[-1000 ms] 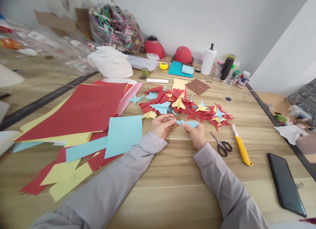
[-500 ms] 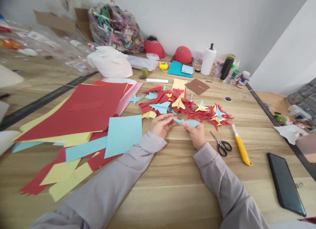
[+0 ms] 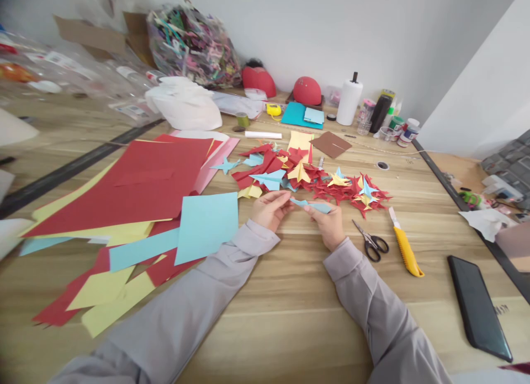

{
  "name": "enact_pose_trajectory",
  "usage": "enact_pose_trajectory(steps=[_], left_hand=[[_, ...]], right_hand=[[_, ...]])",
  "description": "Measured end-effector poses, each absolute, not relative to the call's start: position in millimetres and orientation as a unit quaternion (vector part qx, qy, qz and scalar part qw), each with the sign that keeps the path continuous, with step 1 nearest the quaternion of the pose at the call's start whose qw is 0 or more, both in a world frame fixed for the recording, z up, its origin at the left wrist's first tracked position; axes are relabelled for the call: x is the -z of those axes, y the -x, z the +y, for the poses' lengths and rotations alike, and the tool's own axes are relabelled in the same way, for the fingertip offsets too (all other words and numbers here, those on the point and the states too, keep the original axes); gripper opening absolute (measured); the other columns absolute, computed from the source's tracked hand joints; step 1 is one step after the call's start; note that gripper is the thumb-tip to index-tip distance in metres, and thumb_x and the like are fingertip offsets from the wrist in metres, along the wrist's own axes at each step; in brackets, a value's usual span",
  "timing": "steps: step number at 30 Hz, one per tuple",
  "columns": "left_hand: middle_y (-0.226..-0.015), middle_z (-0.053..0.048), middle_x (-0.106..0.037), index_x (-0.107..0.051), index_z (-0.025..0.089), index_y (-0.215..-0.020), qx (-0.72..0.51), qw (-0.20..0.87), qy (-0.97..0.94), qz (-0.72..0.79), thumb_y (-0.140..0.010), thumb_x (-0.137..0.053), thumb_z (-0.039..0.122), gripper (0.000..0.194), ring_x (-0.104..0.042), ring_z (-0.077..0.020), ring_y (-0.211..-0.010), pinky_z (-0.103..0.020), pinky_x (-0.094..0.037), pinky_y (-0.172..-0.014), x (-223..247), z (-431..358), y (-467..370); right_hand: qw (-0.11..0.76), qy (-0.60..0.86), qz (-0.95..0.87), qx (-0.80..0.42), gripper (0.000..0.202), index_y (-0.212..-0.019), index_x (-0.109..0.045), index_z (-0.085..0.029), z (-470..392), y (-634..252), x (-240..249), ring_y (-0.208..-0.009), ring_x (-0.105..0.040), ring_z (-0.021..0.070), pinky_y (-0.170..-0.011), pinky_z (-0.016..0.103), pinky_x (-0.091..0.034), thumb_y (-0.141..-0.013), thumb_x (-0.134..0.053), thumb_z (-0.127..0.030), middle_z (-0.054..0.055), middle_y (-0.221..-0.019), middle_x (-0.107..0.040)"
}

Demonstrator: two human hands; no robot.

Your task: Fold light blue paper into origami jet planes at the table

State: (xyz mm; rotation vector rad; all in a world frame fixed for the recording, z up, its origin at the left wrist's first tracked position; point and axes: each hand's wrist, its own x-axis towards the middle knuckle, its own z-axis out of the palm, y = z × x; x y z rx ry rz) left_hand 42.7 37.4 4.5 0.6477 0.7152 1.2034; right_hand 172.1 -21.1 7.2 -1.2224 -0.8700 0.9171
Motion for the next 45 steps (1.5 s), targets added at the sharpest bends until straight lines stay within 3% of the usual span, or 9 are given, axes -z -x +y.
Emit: enact_pose_trajectory(steps=[18,24,31,45], left_hand=[[-0.063,-0.003,-0.069,-0.069,0.014,-0.068,-0.553,0.712,-0.288,0.323,-0.039,-0.087,0.029,0.037,-0.063,-0.0129,-0.06,-0.024,-0.049,-0.056,-3.9,37.8,-43.8],[-0.069,-0.004,-0.071,-0.071,0.014,-0.074,-0.501,0.701,-0.397,0.315,-0.04,-0.087,0.024,0.039,-0.064,-0.0141,-0.064,-0.027,-0.051,-0.066,0.7,34.5,-45.3],[-0.06,-0.001,-0.068,-0.07,0.014,-0.067,-0.511,0.667,-0.429,0.332,-0.039,-0.086,0.027,0.035,-0.06,-0.0122,-0.055,-0.027,-0.05,-0.062,7.2,37.1,-45.1],[-0.064,-0.002,-0.069,-0.07,0.015,-0.067,-0.489,0.652,-0.463,0.349,-0.039,-0.086,0.024,0.034,-0.06,-0.0122,-0.056,-0.027,-0.048,-0.061,4.1,34.6,-45.6]], right_hand=[[0.647,0.522,-0.381,-0.404,0.021,-0.056,-0.067,-0.018,-20.3,-172.9,-4.4,-0.051,-0.046,0.0099,-0.049,0.025,-0.039,-0.054,-0.08,-0.034,-0.002,-0.056,-0.059],[0.636,0.505,-0.401,-0.425,0.019,-0.063,-0.071,-0.019,-21.5,-173.1,-5.9,-0.053,-0.048,0.01,-0.05,0.024,-0.04,-0.055,-0.08,-0.034,-0.001,-0.064,-0.064],[0.62,0.513,-0.405,-0.434,0.022,-0.07,-0.072,-0.02,-22.4,-173.3,-6.2,-0.053,-0.048,0.0101,-0.05,0.024,-0.039,-0.057,-0.08,-0.036,-0.001,-0.063,-0.064],[0.623,0.506,-0.422,-0.422,0.018,-0.066,-0.071,-0.021,-22.1,-175.9,-5.7,-0.067,-0.057,0.0145,-0.065,0.028,-0.044,-0.057,-0.08,-0.034,0.0,-0.071,-0.068]])
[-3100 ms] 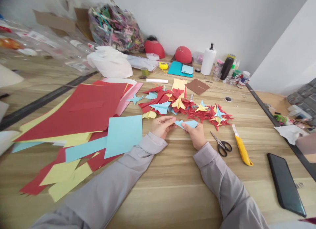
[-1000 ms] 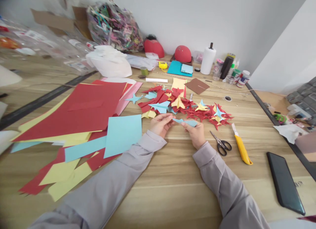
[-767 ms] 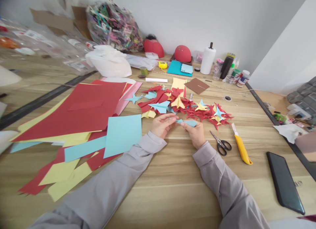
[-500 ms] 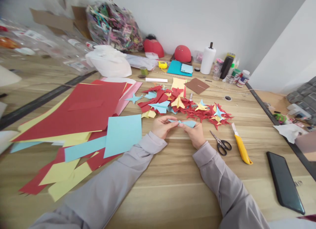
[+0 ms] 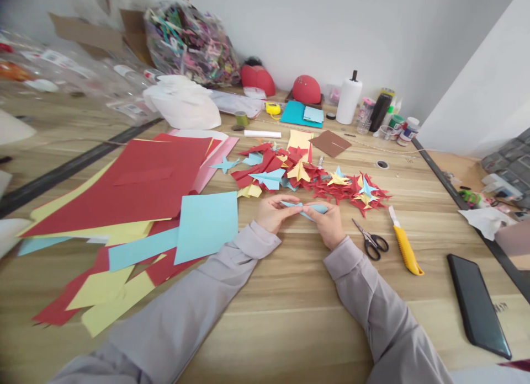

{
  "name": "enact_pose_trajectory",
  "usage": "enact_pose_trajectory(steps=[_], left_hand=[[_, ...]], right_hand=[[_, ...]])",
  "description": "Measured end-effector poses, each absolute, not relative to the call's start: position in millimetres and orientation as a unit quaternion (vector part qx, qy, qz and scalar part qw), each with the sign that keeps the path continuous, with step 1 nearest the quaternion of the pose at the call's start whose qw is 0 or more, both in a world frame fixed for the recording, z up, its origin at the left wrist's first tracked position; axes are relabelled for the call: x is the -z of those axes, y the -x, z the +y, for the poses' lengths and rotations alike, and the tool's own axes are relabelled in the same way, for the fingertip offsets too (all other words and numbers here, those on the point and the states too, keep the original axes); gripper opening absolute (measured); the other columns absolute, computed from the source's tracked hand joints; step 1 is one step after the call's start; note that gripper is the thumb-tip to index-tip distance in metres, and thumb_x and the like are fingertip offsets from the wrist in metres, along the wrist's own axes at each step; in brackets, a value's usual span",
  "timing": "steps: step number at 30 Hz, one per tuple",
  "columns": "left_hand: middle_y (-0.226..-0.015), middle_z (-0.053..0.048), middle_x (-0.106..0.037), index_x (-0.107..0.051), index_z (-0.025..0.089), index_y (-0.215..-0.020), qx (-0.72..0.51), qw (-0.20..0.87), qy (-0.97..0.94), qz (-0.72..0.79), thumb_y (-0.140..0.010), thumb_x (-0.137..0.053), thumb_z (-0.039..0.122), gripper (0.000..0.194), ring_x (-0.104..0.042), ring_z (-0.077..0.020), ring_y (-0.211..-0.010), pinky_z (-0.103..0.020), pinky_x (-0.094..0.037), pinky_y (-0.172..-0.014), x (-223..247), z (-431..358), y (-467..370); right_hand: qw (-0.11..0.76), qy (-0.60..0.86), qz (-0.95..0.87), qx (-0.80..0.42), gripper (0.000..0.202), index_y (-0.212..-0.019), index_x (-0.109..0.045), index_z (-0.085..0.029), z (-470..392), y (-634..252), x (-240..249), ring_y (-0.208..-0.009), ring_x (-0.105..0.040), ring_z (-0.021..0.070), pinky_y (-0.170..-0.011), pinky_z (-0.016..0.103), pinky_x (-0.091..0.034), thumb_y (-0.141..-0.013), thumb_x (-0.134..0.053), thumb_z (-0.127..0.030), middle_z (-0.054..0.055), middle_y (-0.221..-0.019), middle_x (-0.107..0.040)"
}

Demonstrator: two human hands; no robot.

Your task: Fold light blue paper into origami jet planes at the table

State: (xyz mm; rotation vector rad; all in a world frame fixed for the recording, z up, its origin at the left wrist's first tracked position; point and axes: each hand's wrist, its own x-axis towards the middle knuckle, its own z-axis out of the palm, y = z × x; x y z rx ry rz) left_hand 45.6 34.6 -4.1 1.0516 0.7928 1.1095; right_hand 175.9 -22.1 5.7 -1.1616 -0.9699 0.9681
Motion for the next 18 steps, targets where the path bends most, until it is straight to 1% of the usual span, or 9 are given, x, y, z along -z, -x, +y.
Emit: enact_pose_trajectory(steps=[4,7,10,12,15,18], left_hand=[[-0.061,-0.002,-0.068,-0.069,0.014,-0.064,-0.497,0.646,-0.462,0.35,-0.038,-0.086,0.025,0.033,-0.059,-0.0123,-0.055,-0.026,-0.047,-0.059,6.4,35.6,-45.8],[-0.061,-0.001,-0.068,-0.068,0.014,-0.065,-0.5,0.652,-0.454,0.345,-0.036,-0.086,0.027,0.036,-0.061,-0.0134,-0.057,-0.028,-0.049,-0.061,7.4,36.1,-46.4],[-0.062,-0.001,-0.068,-0.068,0.015,-0.065,-0.511,0.655,-0.439,0.342,-0.036,-0.086,0.028,0.037,-0.062,-0.014,-0.059,-0.029,-0.05,-0.064,6.0,36.0,-46.4],[-0.062,-0.001,-0.068,-0.069,0.015,-0.066,-0.52,0.657,-0.426,0.341,-0.036,-0.086,0.027,0.037,-0.062,-0.0139,-0.059,-0.028,-0.05,-0.064,4.5,35.8,-46.1],[-0.064,-0.002,-0.069,-0.069,0.015,-0.068,-0.521,0.662,-0.423,0.334,-0.036,-0.086,0.026,0.038,-0.064,-0.0153,-0.063,-0.029,-0.051,-0.066,3.6,35.5,-46.1],[-0.067,-0.004,-0.07,-0.07,0.014,-0.07,-0.507,0.67,-0.433,0.329,-0.039,-0.086,0.026,0.037,-0.065,-0.0174,-0.067,-0.031,-0.052,-0.069,4.9,35.2,-46.9]], right_hand=[[0.621,0.514,-0.415,-0.422,0.019,-0.065,-0.071,-0.021,-22.2,-174.8,-7.6,-0.065,-0.057,0.0145,-0.065,0.028,-0.044,-0.055,-0.08,-0.034,0.0,-0.069,-0.068],[0.62,0.519,-0.41,-0.422,0.022,-0.065,-0.071,-0.02,-22.7,-173.4,-9.2,-0.064,-0.056,0.0144,-0.062,0.028,-0.044,-0.053,-0.081,-0.036,0.001,-0.069,-0.068],[0.628,0.517,-0.393,-0.428,0.024,-0.065,-0.07,-0.019,-22.9,-172.2,-10.5,-0.057,-0.05,0.0117,-0.055,0.026,-0.04,-0.056,-0.079,-0.039,-0.001,-0.062,-0.064],[0.636,0.511,-0.384,-0.432,0.025,-0.061,-0.068,-0.019,-22.6,-172.0,-10.7,-0.052,-0.046,0.0103,-0.051,0.025,-0.038,-0.058,-0.077,-0.041,-0.002,-0.056,-0.06],[0.639,0.506,-0.386,-0.433,0.027,-0.057,-0.065,-0.018,-22.1,-172.3,-10.6,-0.052,-0.045,0.0103,-0.052,0.025,-0.038,-0.056,-0.077,-0.042,-0.002,-0.055,-0.059],[0.634,0.506,-0.394,-0.432,0.027,-0.06,-0.067,-0.018,-22.2,-172.4,-11.1,-0.056,-0.048,0.0114,-0.054,0.026,-0.039,-0.056,-0.077,-0.043,0.0,-0.059,-0.062]])
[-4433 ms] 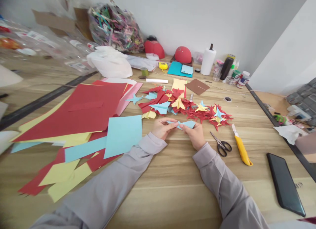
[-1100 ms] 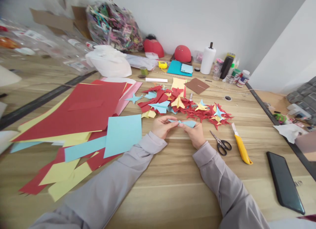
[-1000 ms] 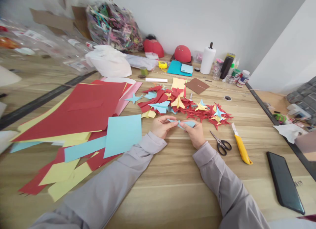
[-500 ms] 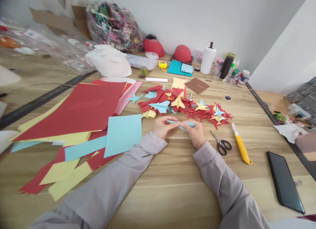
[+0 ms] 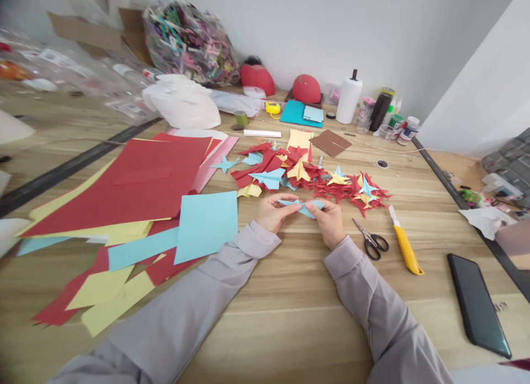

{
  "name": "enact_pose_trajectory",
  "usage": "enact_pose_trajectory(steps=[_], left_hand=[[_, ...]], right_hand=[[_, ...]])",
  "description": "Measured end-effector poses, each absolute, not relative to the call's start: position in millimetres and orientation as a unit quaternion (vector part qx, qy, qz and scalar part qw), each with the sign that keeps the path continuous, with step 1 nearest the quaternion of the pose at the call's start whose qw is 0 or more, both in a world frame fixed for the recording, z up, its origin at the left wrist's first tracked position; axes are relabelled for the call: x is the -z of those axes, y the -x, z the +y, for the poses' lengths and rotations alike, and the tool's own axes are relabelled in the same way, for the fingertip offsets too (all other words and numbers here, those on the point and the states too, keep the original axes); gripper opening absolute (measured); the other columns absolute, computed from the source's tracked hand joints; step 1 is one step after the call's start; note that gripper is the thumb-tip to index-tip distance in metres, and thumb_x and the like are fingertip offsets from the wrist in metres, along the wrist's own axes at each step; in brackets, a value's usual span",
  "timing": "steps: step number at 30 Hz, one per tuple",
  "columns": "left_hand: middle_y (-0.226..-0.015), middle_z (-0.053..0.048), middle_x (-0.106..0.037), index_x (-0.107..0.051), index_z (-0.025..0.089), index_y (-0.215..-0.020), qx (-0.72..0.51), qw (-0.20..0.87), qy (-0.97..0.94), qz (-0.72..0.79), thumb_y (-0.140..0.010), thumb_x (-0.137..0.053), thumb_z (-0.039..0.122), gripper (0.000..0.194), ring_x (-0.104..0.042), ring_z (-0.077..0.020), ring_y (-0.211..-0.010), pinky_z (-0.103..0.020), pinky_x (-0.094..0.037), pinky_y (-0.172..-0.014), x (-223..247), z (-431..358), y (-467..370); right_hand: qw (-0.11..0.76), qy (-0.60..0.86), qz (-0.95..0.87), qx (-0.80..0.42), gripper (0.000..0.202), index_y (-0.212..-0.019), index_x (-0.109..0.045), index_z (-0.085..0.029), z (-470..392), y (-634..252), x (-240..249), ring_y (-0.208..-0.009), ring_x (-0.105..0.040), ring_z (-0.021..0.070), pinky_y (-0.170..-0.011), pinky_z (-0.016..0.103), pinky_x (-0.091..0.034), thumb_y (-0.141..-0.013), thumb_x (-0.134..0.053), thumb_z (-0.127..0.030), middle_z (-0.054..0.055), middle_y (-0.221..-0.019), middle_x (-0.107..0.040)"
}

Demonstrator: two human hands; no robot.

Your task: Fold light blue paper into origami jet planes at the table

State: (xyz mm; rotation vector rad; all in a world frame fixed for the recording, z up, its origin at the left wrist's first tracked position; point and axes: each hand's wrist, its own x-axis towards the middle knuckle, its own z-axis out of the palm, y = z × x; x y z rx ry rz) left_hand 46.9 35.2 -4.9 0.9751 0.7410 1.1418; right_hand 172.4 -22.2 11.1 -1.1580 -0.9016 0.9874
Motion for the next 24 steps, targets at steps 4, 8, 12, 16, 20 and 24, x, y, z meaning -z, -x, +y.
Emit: enact_pose_trajectory(steps=[4,8,12,16,20,24], left_hand=[[-0.067,-0.004,-0.07,-0.069,0.014,-0.069,-0.498,0.67,-0.434,0.339,-0.04,-0.086,0.027,0.036,-0.064,-0.0166,-0.064,-0.032,-0.052,-0.068,6.1,34.7,-47.8],[-0.068,-0.004,-0.071,-0.069,0.014,-0.069,-0.498,0.658,-0.449,0.344,-0.04,-0.085,0.025,0.035,-0.064,-0.0163,-0.064,-0.031,-0.052,-0.068,3.9,33.9,-47.3],[-0.064,-0.003,-0.069,-0.068,0.014,-0.064,-0.509,0.623,-0.471,0.36,-0.042,-0.083,0.025,0.029,-0.063,-0.0154,-0.06,-0.029,-0.051,-0.063,1.0,33.1,-45.7],[-0.062,-0.002,-0.068,-0.067,0.015,-0.062,-0.516,0.606,-0.48,0.368,-0.043,-0.083,0.026,0.027,-0.061,-0.0149,-0.058,-0.028,-0.05,-0.06,0.0,32.4,-44.8],[-0.06,-0.002,-0.068,-0.068,0.015,-0.061,-0.515,0.606,-0.478,0.373,-0.042,-0.082,0.026,0.026,-0.06,-0.0134,-0.056,-0.026,-0.048,-0.058,-0.4,31.4,-44.9],[-0.06,-0.002,-0.067,-0.067,0.015,-0.06,-0.515,0.608,-0.475,0.374,-0.041,-0.083,0.026,0.027,-0.059,-0.0132,-0.055,-0.026,-0.048,-0.057,-1.4,30.9,-45.3]], right_hand=[[0.634,0.502,-0.402,-0.43,0.024,-0.061,-0.068,-0.019,-22.7,-172.7,-11.3,-0.057,-0.048,0.0116,-0.055,0.026,-0.039,-0.057,-0.077,-0.04,0.0,-0.062,-0.063],[0.636,0.483,-0.417,-0.434,0.017,-0.063,-0.069,-0.02,-22.5,-173.6,-8.3,-0.057,-0.049,0.0105,-0.057,0.025,-0.039,-0.062,-0.076,-0.036,-0.001,-0.062,-0.063],[0.631,0.478,-0.43,-0.434,0.015,-0.069,-0.072,-0.022,-22.7,-173.5,-6.0,-0.061,-0.052,0.0117,-0.06,0.026,-0.041,-0.063,-0.075,-0.036,0.0,-0.068,-0.067],[0.619,0.501,-0.425,-0.431,0.021,-0.068,-0.072,-0.021,-23.4,-172.3,-8.1,-0.06,-0.053,0.013,-0.059,0.027,-0.042,-0.06,-0.076,-0.04,0.001,-0.067,-0.067],[0.623,0.507,-0.412,-0.43,0.024,-0.065,-0.071,-0.02,-23.3,-171.5,-10.7,-0.059,-0.052,0.0125,-0.058,0.026,-0.042,-0.058,-0.077,-0.041,0.001,-0.063,-0.065],[0.62,0.526,-0.402,-0.421,0.028,-0.06,-0.068,-0.018,-22.9,-171.0,-11.4,-0.054,-0.048,0.0114,-0.053,0.026,-0.039,-0.056,-0.077,-0.044,-0.001,-0.055,-0.06]])
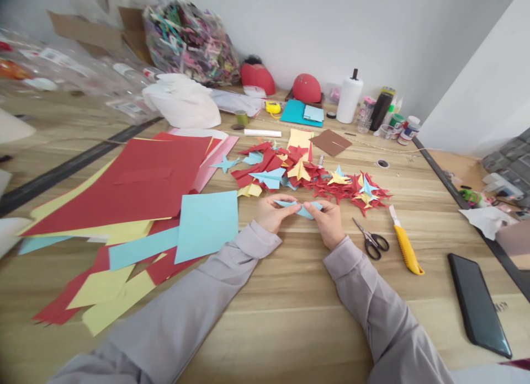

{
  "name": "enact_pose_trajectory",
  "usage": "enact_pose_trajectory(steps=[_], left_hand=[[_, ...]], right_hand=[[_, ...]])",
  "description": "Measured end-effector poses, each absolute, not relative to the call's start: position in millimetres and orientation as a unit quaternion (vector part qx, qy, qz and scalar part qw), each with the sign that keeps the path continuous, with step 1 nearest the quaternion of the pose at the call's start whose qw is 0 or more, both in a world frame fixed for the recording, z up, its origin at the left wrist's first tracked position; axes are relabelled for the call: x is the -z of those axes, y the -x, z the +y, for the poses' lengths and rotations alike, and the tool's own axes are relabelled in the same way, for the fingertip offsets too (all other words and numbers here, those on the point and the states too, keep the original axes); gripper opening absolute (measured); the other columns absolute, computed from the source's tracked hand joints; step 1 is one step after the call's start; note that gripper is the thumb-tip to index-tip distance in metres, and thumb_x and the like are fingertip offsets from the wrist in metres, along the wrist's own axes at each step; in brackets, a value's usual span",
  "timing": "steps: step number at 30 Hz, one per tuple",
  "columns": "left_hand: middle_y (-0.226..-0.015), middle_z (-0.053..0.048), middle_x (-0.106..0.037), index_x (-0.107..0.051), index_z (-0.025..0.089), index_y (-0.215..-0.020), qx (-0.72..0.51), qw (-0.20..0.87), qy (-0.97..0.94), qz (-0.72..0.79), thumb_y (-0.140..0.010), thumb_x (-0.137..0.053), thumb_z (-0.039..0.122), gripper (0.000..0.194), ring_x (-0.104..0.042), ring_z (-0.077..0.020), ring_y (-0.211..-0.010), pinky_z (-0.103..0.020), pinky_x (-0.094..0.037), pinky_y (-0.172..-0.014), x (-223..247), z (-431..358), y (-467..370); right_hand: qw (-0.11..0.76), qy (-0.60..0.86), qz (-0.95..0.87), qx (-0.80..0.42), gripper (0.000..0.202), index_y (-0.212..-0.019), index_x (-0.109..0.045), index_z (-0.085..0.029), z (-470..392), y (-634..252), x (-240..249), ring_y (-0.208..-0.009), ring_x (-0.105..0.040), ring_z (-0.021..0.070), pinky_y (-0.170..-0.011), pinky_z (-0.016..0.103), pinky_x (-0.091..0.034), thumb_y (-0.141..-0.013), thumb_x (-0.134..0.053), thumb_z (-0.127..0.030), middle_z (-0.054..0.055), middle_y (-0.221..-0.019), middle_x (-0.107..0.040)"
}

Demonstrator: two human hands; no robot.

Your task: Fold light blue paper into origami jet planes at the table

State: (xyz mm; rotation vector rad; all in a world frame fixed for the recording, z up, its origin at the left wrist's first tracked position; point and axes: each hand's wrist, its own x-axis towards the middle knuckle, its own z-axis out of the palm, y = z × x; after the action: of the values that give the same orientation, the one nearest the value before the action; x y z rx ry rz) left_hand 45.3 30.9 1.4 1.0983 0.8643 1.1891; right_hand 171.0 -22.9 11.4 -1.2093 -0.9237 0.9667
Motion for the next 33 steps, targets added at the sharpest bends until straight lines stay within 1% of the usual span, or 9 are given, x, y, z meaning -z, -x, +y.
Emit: enact_pose_trajectory(steps=[7,22,28,33], left_hand=[[-0.059,-0.002,-0.066,-0.068,0.014,-0.063,-0.51,0.622,-0.465,0.369,-0.041,-0.083,0.027,0.03,-0.059,-0.0137,-0.055,-0.028,-0.049,-0.058,1.7,32.8,-45.8],[-0.056,-0.002,-0.065,-0.067,0.015,-0.062,-0.506,0.616,-0.47,0.38,-0.04,-0.084,0.028,0.031,-0.059,-0.0145,-0.05,-0.029,-0.049,-0.054,-1.2,31.6,-45.8],[-0.055,-0.002,-0.065,-0.067,0.015,-0.061,-0.505,0.606,-0.478,0.386,-0.041,-0.083,0.028,0.029,-0.059,-0.015,-0.05,-0.029,-0.049,-0.053,-2.8,30.4,-45.5],[-0.057,-0.002,-0.066,-0.067,0.015,-0.061,-0.505,0.603,-0.483,0.385,-0.042,-0.082,0.028,0.027,-0.059,-0.0147,-0.052,-0.028,-0.048,-0.055,-3.0,30.7,-45.2]], right_hand=[[0.623,0.526,-0.404,-0.414,0.029,-0.056,-0.063,-0.017,-23.1,-170.6,-10.9,-0.053,-0.046,0.0104,-0.053,0.025,-0.038,-0.058,-0.076,-0.044,-0.002,-0.054,-0.057],[0.618,0.529,-0.414,-0.408,0.034,-0.052,-0.058,-0.018,-23.2,-171.3,-10.3,-0.051,-0.042,0.0095,-0.051,0.024,-0.034,-0.062,-0.073,-0.046,-0.003,-0.051,-0.052],[0.62,0.526,-0.414,-0.409,0.032,-0.053,-0.059,-0.017,-22.6,-172.0,-9.0,-0.051,-0.041,0.009,-0.05,0.024,-0.033,-0.064,-0.072,-0.045,-0.003,-0.051,-0.051],[0.626,0.526,-0.403,-0.411,0.03,-0.054,-0.061,-0.017,-22.7,-171.7,-9.5,-0.052,-0.043,0.0092,-0.051,0.024,-0.035,-0.061,-0.075,-0.043,-0.003,-0.052,-0.054]])
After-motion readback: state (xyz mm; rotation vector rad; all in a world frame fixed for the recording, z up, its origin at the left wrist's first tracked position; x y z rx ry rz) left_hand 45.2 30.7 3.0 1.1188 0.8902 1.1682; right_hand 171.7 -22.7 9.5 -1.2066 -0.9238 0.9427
